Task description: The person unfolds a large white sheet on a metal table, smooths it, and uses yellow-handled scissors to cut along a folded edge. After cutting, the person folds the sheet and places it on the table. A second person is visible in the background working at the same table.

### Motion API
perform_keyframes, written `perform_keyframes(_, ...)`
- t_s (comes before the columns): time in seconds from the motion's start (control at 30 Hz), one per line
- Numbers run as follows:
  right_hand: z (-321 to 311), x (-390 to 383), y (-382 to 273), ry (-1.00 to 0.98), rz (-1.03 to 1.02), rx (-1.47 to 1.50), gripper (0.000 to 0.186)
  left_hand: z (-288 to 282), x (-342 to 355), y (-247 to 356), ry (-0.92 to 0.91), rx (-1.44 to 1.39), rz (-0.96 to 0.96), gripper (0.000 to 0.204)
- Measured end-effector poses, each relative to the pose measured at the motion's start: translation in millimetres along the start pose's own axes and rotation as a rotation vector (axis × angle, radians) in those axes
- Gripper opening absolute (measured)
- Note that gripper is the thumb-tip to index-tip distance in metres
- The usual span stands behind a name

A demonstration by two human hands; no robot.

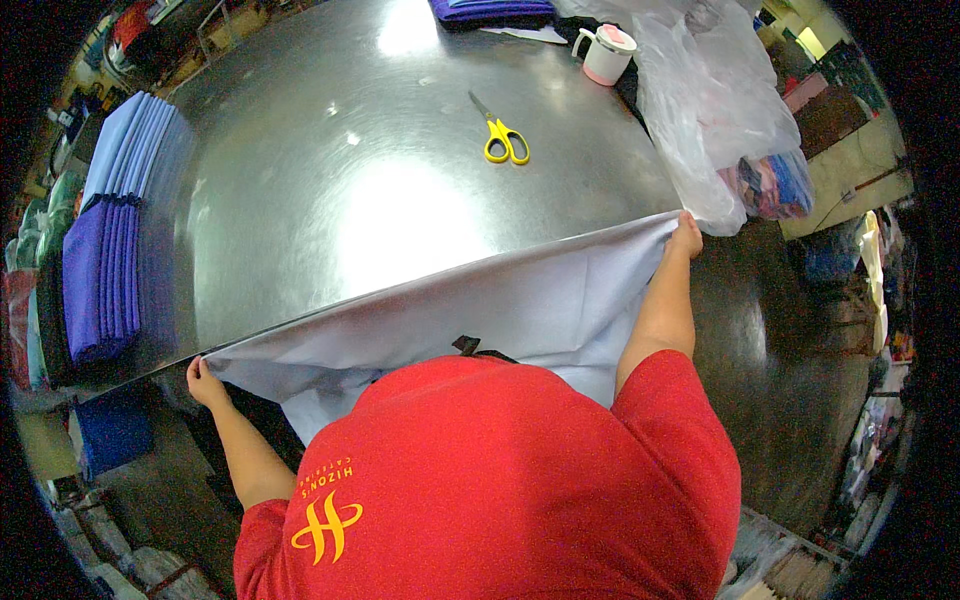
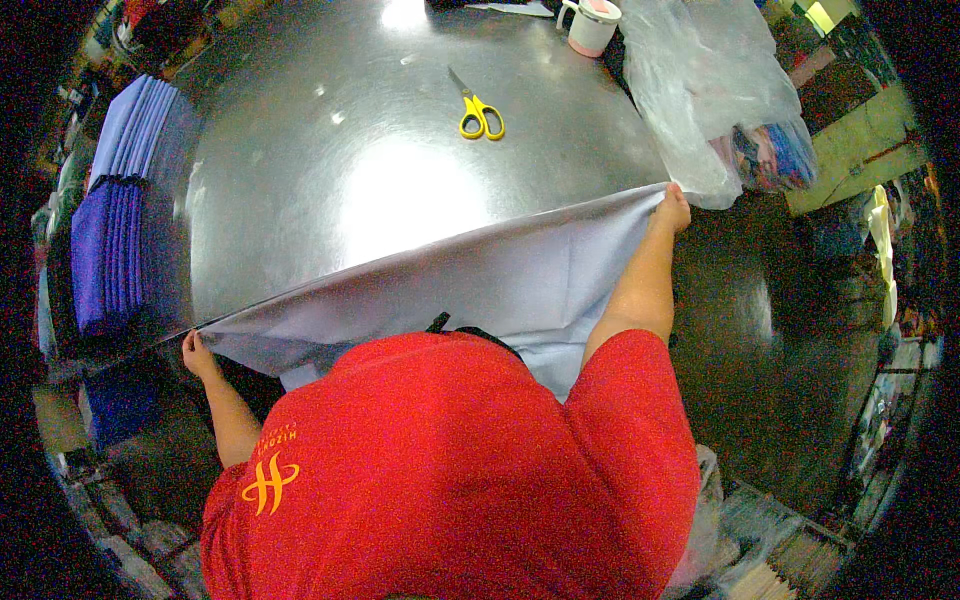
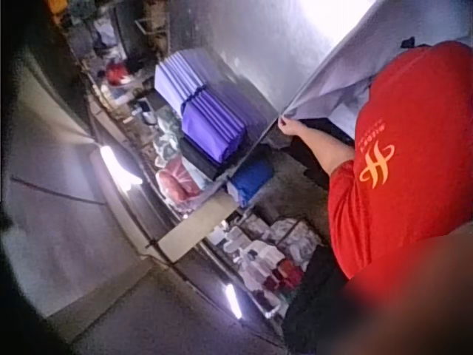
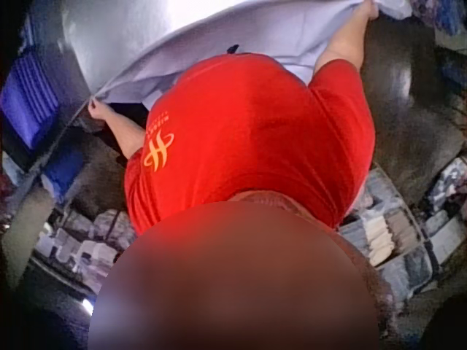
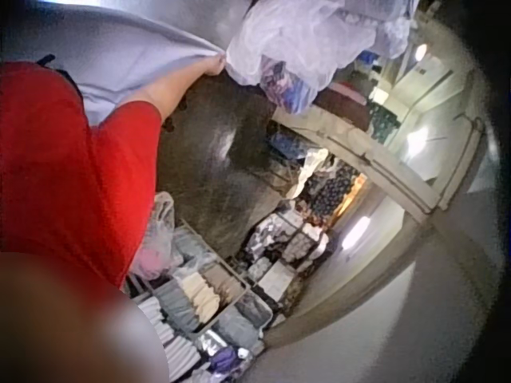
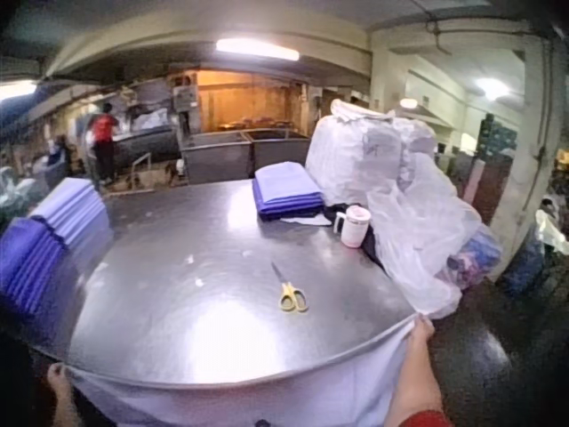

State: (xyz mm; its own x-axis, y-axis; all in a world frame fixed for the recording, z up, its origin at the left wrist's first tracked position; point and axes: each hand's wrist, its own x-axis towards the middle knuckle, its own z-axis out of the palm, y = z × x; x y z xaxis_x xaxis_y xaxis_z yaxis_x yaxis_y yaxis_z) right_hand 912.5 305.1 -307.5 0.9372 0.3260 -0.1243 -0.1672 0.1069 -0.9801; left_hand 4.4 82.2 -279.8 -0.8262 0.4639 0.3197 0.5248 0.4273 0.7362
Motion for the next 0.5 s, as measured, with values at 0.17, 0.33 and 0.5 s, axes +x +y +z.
perform_keyframes(0.17,1,3,-1,0.031,0.005,0.001,0.023,-2,-10,-8,-0.036,0.045,0.05,0.016)
perform_keyframes(0.33,-5,27,16,-0.031,0.022,0.057,0.026,1,-13,-10,-0.046,0.054,0.022,0.015)
perform_keyframes(0.5,-29,69,36,-0.194,0.157,0.038,0.033,7,-6,-9,-0.075,0.015,-0.039,0.019)
